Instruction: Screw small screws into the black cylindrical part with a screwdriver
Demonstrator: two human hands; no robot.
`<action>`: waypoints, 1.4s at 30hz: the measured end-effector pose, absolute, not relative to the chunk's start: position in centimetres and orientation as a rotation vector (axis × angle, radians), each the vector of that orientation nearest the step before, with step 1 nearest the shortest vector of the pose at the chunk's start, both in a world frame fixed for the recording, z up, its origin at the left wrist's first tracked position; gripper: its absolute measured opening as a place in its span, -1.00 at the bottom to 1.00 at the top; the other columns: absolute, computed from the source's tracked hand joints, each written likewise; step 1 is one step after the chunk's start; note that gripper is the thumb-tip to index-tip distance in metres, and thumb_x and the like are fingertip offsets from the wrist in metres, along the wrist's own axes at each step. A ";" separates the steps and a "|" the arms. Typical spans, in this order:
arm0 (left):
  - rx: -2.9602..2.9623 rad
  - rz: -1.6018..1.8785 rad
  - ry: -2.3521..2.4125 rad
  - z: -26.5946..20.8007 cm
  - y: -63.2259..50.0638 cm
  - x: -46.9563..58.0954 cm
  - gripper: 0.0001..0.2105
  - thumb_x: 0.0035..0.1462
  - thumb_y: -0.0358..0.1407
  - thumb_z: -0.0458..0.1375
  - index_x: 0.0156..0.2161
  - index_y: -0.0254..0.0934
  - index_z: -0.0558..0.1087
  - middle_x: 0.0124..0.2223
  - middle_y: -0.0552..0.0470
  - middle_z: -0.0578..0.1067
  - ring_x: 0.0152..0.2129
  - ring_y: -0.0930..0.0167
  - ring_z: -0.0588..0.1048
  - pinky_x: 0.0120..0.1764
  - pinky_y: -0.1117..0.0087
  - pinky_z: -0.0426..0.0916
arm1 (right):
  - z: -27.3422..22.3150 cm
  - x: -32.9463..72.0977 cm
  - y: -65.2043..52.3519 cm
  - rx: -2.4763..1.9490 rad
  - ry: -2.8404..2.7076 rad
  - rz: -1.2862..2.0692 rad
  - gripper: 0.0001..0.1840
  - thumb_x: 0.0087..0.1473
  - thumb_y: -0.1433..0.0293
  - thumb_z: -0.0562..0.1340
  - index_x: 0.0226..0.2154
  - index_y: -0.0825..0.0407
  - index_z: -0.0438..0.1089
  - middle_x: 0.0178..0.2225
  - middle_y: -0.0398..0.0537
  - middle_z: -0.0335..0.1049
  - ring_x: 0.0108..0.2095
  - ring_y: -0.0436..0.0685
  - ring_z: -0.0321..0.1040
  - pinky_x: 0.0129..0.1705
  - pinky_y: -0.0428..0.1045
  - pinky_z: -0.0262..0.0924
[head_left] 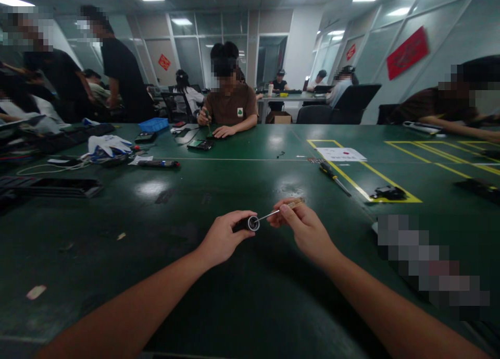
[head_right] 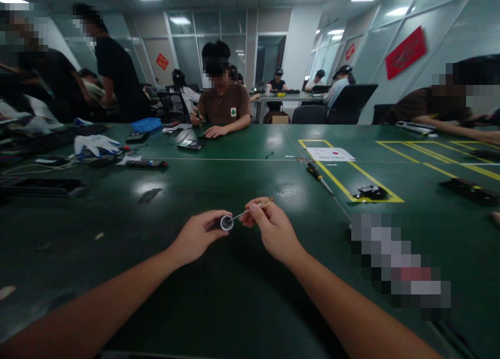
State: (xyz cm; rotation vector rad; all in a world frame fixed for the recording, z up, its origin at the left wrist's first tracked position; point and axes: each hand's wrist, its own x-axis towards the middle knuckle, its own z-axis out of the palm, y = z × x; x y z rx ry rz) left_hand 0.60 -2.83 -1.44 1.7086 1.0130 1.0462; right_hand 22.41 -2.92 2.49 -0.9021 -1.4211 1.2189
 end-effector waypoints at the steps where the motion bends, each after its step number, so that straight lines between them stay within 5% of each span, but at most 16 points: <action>1: 1.711 1.045 1.014 -1.4 -2.9 0.6 -0.58 0.06 -0.44 0.32 0.05 -0.12 0.52 0.05 -0.02 0.56 0.04 0.26 0.50 0.19 0.13 0.32 | 2.3 22.4 -2.8 -0.899 -1.375 1.257 -0.62 0.13 0.03 0.31 -0.26 0.00 0.41 -0.40 -0.08 0.54 -0.36 0.12 0.49 -0.23 0.06 0.36; 21: 1.694 1.067 1.016 -1.2 -2.8 0.6 -0.57 0.05 -0.46 0.31 0.05 -0.14 0.53 0.07 -0.02 0.56 0.05 0.27 0.50 0.20 0.15 0.32 | 1.4 22.5 -1.9 -0.888 -0.956 1.636 -0.67 0.05 0.14 0.40 -0.29 0.04 0.42 -0.42 -0.03 0.59 -0.40 0.07 0.48 -0.26 0.00 0.32; 36: 1.629 1.105 1.034 -0.9 -2.8 0.6 -0.59 0.03 -0.47 0.31 0.03 -0.21 0.53 0.04 -0.05 0.57 0.02 0.27 0.52 0.19 0.12 0.34 | 3.1 22.8 -3.8 -0.998 -1.660 0.947 -0.73 0.21 0.12 0.26 -0.24 -0.05 0.51 -0.31 -0.05 0.58 -0.28 0.18 0.53 -0.17 0.09 0.35; 42: 1.692 1.088 1.047 -1.0 -2.8 0.5 -0.60 0.04 -0.45 0.32 0.02 -0.16 0.54 0.03 -0.01 0.58 0.01 0.27 0.52 0.19 0.12 0.33 | 2.1 22.3 -2.7 -0.927 -1.242 1.340 -0.70 0.09 0.12 0.36 -0.29 0.01 0.46 -0.41 -0.09 0.56 -0.39 0.10 0.48 -0.22 0.06 0.36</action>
